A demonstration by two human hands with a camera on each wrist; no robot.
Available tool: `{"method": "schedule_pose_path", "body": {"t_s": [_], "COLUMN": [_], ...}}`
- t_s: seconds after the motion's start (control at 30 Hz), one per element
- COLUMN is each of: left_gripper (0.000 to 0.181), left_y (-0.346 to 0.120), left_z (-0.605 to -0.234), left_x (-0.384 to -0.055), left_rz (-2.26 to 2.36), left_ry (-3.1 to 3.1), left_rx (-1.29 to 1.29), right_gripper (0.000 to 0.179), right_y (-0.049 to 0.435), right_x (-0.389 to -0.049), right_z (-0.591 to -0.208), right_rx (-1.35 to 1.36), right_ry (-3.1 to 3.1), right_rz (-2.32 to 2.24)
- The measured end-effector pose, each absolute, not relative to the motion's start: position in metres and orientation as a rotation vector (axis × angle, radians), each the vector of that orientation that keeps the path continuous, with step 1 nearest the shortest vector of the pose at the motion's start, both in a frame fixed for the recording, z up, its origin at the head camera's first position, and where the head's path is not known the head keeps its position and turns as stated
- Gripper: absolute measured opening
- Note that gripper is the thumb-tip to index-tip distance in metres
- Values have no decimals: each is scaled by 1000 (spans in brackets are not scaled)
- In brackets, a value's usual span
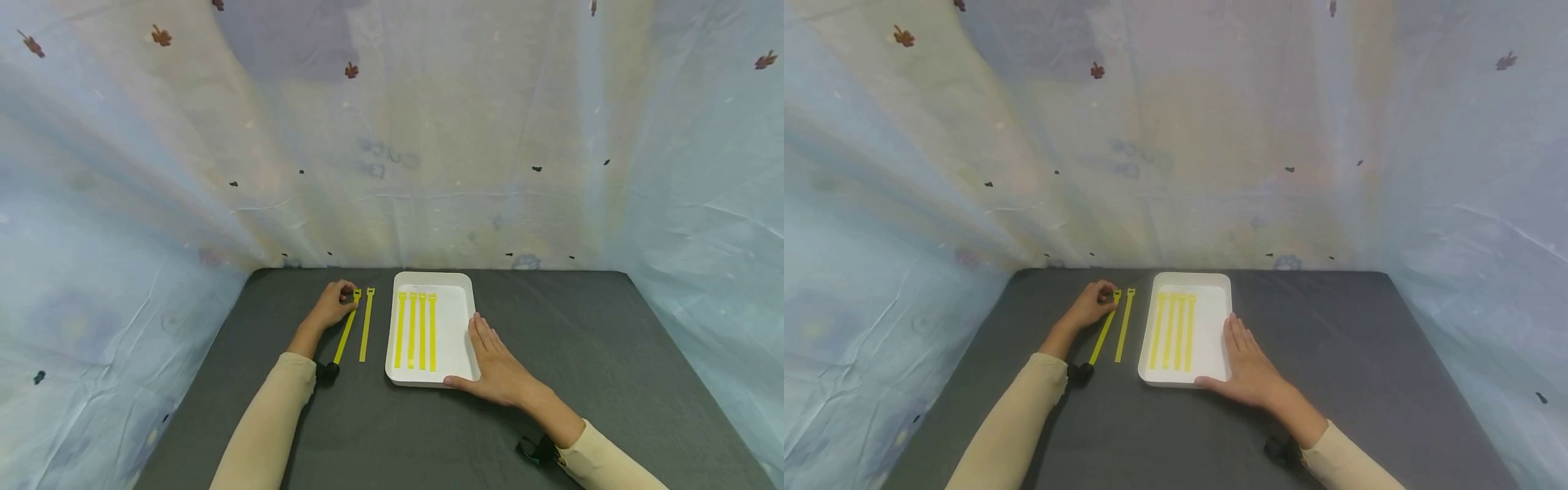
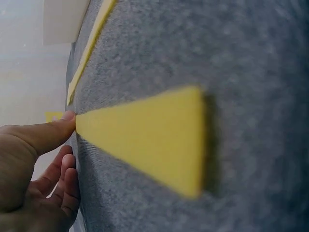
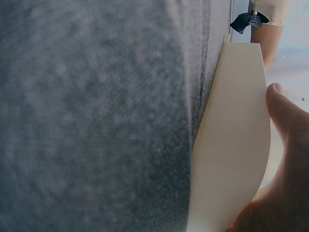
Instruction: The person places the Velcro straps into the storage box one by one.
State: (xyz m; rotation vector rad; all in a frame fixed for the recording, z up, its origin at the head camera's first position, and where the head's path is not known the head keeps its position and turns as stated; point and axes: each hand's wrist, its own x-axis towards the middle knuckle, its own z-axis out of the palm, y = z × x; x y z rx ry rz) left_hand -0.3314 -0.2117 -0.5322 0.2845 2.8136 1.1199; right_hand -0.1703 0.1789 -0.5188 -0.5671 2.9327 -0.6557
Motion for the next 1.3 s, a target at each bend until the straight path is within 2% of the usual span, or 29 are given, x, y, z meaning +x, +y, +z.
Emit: {"method": "schedule_pose_path", "body": {"t_s": [0.57,1.0,1.3], "left_gripper": [17,18,23], "left_y": [-212,-222,-217], "left_z": [-532,-522,-491], "left_x": [-333,-333,-327], "left_rz": [1069,1122,1187], "left_ry": [2889,2837,2865], "left_rx": [274,300,360], "right_gripper": [134,135,134], "right_y": [179,180,180], "right_x": [-169,-171,-170], "right_z": [-512,-516,-516], "right_rx": [-565,-557,-567], "right_ry": [2916,2907,2918], "right_rz": [-674,-645,-648]}}
